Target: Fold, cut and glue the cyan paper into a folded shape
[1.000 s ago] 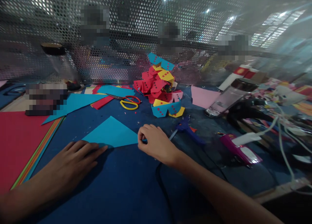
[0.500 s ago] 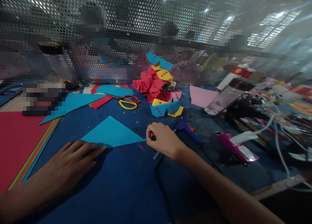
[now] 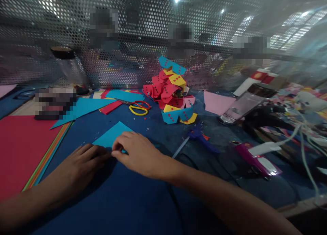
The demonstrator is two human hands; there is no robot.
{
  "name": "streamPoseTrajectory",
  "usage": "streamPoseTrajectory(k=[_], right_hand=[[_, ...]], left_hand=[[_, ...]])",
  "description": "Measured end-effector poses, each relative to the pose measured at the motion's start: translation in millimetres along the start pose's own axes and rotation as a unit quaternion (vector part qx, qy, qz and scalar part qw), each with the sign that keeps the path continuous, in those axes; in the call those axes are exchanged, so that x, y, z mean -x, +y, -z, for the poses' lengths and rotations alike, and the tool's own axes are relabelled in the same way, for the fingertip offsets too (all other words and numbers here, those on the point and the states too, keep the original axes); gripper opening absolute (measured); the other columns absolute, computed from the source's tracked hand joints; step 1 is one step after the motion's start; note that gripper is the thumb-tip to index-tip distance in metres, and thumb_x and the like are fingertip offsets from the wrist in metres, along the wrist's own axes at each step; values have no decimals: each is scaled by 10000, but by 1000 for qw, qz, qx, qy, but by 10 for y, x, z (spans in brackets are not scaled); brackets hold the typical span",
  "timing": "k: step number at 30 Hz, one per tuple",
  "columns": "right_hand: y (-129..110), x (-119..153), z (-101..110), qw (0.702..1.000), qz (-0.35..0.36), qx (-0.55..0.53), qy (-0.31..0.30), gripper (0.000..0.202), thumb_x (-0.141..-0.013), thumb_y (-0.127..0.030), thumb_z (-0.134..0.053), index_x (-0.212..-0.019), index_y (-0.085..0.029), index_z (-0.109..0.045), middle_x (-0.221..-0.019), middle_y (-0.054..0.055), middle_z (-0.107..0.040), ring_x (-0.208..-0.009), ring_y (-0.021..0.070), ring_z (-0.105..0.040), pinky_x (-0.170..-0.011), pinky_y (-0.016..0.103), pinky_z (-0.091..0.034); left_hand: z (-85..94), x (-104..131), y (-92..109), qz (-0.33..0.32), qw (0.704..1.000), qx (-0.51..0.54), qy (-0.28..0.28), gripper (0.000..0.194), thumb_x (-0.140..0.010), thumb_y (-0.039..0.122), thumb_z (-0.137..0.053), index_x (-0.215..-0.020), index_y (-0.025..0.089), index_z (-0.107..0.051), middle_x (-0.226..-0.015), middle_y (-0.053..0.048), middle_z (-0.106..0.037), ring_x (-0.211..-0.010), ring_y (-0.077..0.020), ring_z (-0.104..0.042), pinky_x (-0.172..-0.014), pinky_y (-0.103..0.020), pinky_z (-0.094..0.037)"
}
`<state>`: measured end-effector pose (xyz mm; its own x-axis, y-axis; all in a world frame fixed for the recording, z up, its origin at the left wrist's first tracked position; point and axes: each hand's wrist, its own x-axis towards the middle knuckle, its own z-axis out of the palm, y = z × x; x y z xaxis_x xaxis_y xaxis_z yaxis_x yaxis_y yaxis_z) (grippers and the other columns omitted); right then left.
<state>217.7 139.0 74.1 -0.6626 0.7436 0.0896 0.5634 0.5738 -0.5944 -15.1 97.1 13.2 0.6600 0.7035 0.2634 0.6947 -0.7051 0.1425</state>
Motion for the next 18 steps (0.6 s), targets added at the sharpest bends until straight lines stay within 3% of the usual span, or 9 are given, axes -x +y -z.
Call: streamPoseTrajectory(k=[4,8,18], right_hand=[[106,-116,-272,1000,11,10,-15,44,-925,-145,-667,-905,-183,-657,-968,25,-687,-944,167,-610,-848,304,-446],[213,-103,-377,1000,15,19,7,40,-921,-166,-673,-904,-193,-648,-981,22,-666,-957,170,-591,-874,310,-439],[148,-109,-429,999,3,37,19,51,-920,-178,-659,-883,-202,-633,-979,18,-662,-946,179,-585,-889,335,-428]], left_hand=[[21,-37,-17,34,997,66,27,321,-973,73,-402,-1104,213,-660,-1088,-61,-688,-928,-229,-605,-822,-386,-497],[33,-54,-34,77,990,108,51,253,-984,123,-412,-1024,207,-647,-1000,-53,-672,-924,-222,-604,-811,-368,-488],[115,-131,-27,183,980,79,-9,154,-943,189,-491,-891,222,-632,-924,-29,-670,-886,-242,-582,-773,-403,-383]])
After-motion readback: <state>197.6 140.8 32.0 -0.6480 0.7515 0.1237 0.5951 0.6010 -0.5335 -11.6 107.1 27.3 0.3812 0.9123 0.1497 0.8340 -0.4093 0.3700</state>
